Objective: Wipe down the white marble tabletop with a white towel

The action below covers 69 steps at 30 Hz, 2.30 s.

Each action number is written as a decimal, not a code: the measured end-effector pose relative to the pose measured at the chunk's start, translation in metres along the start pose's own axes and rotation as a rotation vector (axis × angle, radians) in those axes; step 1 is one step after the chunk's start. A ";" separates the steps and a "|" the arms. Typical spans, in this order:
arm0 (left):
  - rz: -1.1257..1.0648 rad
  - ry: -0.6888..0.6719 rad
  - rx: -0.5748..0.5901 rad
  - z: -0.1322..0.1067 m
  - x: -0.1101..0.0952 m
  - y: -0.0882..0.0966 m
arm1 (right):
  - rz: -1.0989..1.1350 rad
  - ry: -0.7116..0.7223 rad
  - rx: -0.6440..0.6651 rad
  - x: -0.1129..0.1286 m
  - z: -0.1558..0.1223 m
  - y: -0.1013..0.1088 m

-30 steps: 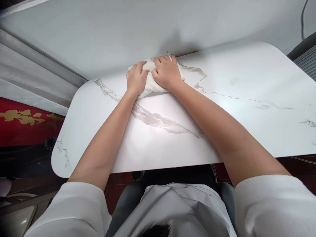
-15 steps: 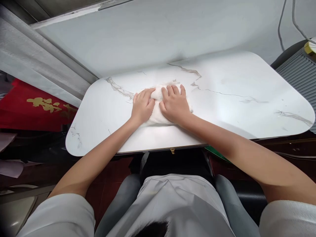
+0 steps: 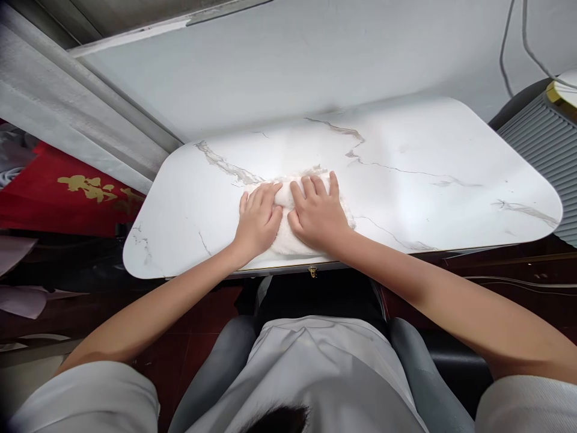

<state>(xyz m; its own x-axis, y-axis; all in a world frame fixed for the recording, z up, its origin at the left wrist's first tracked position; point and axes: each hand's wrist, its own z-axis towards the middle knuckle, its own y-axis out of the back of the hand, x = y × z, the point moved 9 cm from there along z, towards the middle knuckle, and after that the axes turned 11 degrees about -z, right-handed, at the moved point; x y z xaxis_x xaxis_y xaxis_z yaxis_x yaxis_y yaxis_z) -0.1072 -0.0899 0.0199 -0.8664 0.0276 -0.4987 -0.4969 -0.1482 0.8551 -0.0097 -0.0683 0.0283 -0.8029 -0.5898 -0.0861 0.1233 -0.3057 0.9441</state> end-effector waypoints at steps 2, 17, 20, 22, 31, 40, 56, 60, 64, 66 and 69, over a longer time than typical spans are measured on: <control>0.005 0.002 0.002 0.003 0.001 0.000 | 0.018 0.002 0.004 0.000 0.004 -0.001; -0.137 -0.006 -0.108 0.086 0.050 0.017 | 0.075 -0.039 -0.029 -0.010 0.094 -0.043; -0.159 0.005 -0.127 0.105 0.061 0.018 | 0.111 -0.042 -0.060 -0.015 0.115 -0.052; -0.162 0.025 -0.144 0.114 0.068 0.018 | 0.130 -0.032 -0.061 -0.018 0.128 -0.056; -0.176 0.045 -0.158 0.169 0.088 0.021 | 0.120 -0.121 -0.039 -0.035 0.176 -0.067; -0.155 0.033 -0.178 0.211 0.098 0.023 | 0.281 -0.125 -0.097 -0.062 0.225 -0.103; -0.281 -0.003 -0.212 0.229 0.107 0.027 | 0.309 -0.172 -0.125 -0.064 0.234 -0.096; -0.265 0.004 -0.246 0.216 0.101 0.027 | 0.219 -0.157 -0.063 -0.055 0.217 -0.089; -0.217 0.024 -0.247 0.189 0.094 0.025 | 0.109 -0.127 -0.032 -0.041 0.189 -0.076; -0.198 0.026 -0.245 0.168 0.089 0.024 | 0.066 -0.111 -0.040 -0.031 0.169 -0.067; -0.175 0.016 -0.218 0.126 0.079 0.026 | 0.012 -0.076 -0.052 -0.011 0.132 -0.051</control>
<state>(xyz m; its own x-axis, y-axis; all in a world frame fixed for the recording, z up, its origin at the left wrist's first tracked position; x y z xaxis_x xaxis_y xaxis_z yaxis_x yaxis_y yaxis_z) -0.1950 0.0333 0.0203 -0.7662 0.0560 -0.6401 -0.6151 -0.3521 0.7055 -0.0844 0.0521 0.0226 -0.8430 -0.5357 -0.0481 0.1623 -0.3386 0.9268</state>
